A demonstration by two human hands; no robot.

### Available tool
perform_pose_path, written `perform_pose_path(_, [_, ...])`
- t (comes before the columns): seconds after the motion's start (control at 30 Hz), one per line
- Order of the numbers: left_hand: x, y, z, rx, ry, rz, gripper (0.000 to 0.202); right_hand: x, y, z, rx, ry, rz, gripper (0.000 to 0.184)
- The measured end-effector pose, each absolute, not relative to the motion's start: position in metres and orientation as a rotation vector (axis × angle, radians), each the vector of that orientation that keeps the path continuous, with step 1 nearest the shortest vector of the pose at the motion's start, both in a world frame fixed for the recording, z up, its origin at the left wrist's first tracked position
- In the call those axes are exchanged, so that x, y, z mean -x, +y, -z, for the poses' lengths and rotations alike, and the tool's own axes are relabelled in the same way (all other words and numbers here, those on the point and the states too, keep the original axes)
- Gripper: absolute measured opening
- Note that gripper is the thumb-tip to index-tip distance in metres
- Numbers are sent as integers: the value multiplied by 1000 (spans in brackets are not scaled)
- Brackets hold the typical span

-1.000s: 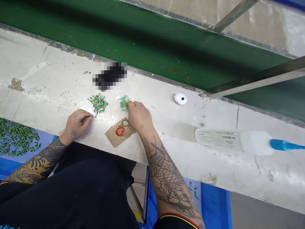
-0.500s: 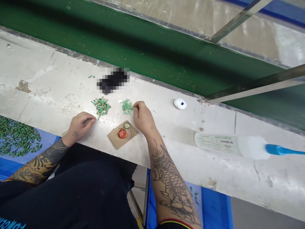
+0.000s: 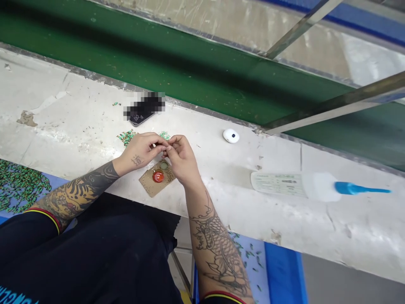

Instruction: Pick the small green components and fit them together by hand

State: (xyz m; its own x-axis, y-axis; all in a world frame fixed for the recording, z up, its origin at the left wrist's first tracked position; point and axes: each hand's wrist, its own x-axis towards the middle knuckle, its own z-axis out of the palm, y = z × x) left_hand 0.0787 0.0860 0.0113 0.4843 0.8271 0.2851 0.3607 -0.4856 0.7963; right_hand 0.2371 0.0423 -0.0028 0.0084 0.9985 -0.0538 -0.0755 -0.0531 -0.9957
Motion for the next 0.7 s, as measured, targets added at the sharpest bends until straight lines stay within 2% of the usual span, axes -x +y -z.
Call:
perform_pose_path(0.3, [-92, 87, -4, -1893, 1017, -930, 13, -235, 41, 11, 1110, -827, -1282, 37])
perform_pose_path(0.53, [-93, 96, 2, -1672, 948, -842, 8, -240, 42, 18, 1149, -970, -1151, 29])
perform_pose_path(0.7, [-90, 102, 11, -1873, 1116, -794, 10, -246, 37, 19, 1214, -1010, -1068, 26])
